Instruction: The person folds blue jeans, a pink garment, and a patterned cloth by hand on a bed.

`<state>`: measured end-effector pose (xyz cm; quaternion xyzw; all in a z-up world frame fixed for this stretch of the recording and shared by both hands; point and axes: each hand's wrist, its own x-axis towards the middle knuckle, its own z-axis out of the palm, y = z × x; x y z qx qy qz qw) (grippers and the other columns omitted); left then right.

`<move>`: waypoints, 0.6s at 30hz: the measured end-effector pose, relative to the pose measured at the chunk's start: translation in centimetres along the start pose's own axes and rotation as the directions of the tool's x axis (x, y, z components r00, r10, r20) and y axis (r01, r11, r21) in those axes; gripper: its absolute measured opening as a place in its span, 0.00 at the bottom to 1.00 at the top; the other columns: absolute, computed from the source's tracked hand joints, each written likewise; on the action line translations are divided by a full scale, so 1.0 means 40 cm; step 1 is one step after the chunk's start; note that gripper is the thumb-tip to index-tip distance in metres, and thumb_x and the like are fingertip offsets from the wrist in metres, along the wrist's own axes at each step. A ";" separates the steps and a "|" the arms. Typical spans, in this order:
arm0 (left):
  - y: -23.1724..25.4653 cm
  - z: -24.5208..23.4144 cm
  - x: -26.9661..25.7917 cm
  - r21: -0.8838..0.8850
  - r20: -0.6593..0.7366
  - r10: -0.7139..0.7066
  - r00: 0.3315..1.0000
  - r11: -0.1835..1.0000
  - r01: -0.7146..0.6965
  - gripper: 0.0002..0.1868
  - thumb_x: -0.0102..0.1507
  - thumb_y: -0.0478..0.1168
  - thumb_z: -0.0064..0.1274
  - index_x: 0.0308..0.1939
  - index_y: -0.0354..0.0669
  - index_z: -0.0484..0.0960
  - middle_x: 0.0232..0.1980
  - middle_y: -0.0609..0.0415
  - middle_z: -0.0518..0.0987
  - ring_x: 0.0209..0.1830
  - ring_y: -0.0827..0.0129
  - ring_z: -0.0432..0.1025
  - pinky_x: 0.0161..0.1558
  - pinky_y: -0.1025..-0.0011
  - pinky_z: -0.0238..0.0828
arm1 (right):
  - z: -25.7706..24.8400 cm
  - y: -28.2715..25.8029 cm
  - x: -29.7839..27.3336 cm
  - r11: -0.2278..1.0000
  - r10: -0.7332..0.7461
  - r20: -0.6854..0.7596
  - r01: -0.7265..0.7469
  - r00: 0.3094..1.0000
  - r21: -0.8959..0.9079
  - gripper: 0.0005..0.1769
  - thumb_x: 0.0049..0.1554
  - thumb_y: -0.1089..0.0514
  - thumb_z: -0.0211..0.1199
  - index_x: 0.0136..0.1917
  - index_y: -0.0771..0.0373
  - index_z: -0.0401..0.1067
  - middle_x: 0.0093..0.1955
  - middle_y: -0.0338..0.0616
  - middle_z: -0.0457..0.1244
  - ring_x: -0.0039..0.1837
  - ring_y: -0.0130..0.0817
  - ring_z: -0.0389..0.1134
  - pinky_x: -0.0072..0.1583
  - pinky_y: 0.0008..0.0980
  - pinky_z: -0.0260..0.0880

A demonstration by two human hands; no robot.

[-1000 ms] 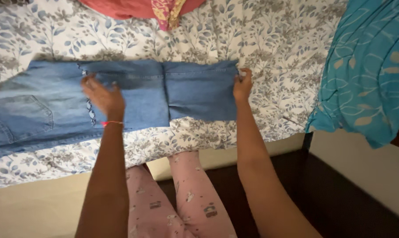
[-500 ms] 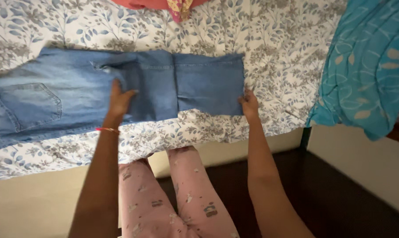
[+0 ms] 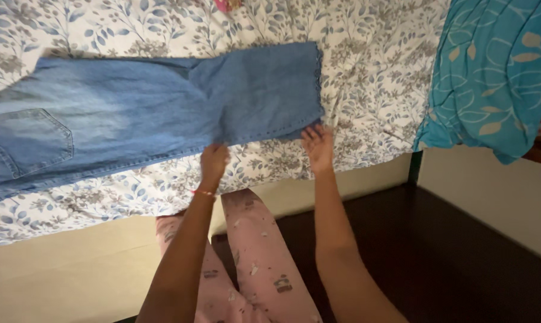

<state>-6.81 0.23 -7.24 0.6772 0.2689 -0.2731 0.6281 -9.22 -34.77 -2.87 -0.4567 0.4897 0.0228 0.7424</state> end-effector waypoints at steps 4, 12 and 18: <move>-0.201 -0.092 0.001 -0.539 0.155 -0.361 0.919 0.749 0.385 0.14 0.68 0.50 0.48 0.48 0.46 0.80 0.41 0.54 0.80 0.39 0.66 0.72 0.41 0.65 0.68 | 0.081 0.097 -0.030 0.966 0.021 -0.270 -0.090 0.963 -0.244 0.33 0.59 0.31 0.69 0.52 0.64 0.68 0.51 0.57 0.62 0.49 0.47 0.65 0.42 0.39 0.67; -0.137 -0.113 0.073 -0.951 0.005 -0.240 0.971 0.299 0.079 0.19 0.64 0.41 0.56 0.59 0.44 0.78 0.62 0.55 0.79 0.64 0.63 0.71 0.66 0.57 0.66 | 0.136 0.114 0.049 0.989 -0.073 -0.250 0.103 0.966 0.109 0.21 0.51 0.49 0.70 0.56 0.50 0.69 0.51 0.32 0.65 0.48 0.30 0.64 0.42 0.34 0.63; -0.125 -0.174 0.043 -0.903 0.002 -0.365 0.931 0.400 0.158 0.19 0.61 0.38 0.57 0.57 0.44 0.78 0.61 0.54 0.78 0.60 0.63 0.72 0.66 0.55 0.66 | -0.050 0.030 0.037 0.878 -0.452 -0.301 0.359 0.840 -0.316 0.12 0.60 0.54 0.63 0.52 0.63 0.76 0.47 0.38 0.66 0.49 0.30 0.65 0.48 0.32 0.66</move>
